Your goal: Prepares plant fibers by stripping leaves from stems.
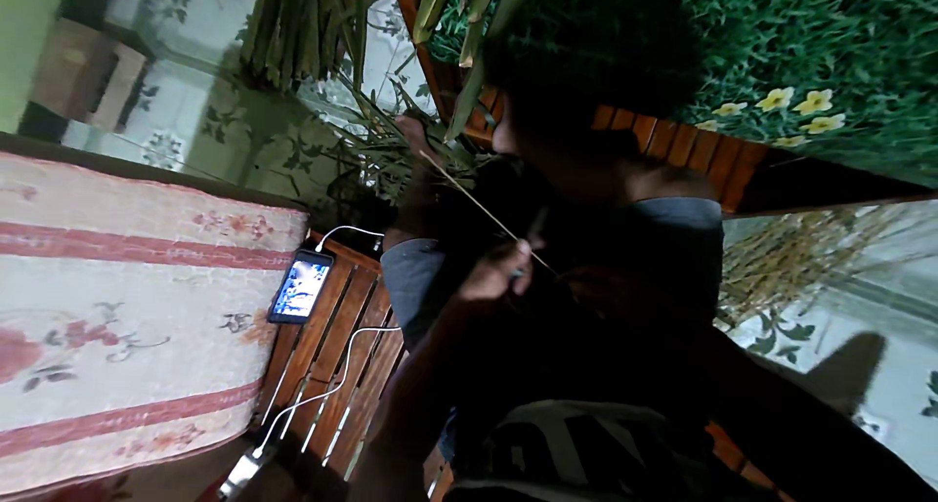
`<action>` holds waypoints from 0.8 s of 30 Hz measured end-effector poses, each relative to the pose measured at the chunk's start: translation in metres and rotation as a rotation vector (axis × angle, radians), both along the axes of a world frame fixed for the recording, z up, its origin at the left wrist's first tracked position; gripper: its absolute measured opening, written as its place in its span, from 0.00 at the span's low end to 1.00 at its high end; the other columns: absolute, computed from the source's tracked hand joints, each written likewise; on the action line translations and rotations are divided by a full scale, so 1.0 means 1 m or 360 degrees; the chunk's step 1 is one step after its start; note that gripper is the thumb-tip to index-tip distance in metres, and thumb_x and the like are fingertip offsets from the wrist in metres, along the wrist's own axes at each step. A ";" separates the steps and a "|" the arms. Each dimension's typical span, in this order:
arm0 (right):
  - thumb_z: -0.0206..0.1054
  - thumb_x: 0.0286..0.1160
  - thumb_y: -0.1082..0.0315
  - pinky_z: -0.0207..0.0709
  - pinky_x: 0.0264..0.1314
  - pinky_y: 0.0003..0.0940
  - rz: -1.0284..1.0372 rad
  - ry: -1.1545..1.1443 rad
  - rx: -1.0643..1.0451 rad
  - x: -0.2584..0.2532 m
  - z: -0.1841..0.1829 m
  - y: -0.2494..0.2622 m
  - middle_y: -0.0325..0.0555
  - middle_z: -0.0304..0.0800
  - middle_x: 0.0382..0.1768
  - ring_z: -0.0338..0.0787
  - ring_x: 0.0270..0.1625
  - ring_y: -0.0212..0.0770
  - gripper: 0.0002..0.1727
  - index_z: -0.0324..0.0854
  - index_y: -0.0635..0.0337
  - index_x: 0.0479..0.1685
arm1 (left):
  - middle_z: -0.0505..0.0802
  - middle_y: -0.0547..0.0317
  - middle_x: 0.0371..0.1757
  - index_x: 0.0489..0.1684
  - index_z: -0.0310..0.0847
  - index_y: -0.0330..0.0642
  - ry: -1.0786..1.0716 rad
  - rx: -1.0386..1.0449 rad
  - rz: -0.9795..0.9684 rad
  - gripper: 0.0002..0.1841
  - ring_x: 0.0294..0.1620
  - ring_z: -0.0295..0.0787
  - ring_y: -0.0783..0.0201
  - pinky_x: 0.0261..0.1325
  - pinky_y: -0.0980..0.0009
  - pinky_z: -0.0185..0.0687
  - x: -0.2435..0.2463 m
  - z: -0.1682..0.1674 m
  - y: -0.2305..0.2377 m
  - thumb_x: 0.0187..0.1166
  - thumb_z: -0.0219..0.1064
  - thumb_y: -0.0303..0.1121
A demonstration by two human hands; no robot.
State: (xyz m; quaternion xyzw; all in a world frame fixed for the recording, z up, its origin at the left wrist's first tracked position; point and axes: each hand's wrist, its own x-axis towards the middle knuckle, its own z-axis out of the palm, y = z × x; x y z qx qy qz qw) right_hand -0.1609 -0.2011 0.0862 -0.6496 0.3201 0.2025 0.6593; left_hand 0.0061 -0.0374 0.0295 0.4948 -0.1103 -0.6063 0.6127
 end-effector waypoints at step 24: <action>0.55 0.89 0.58 0.77 0.31 0.29 0.0157 -0.0123 -0.0445 -0.041 -0.018 -0.016 0.40 0.89 0.35 0.80 0.25 0.30 0.20 0.84 0.58 0.68 | 0.70 0.73 0.12 0.70 0.78 0.58 0.0036 -0.0077 0.0959 0.27 0.07 0.64 0.75 0.10 0.79 0.66 0.082 0.008 0.035 0.93 0.37 0.58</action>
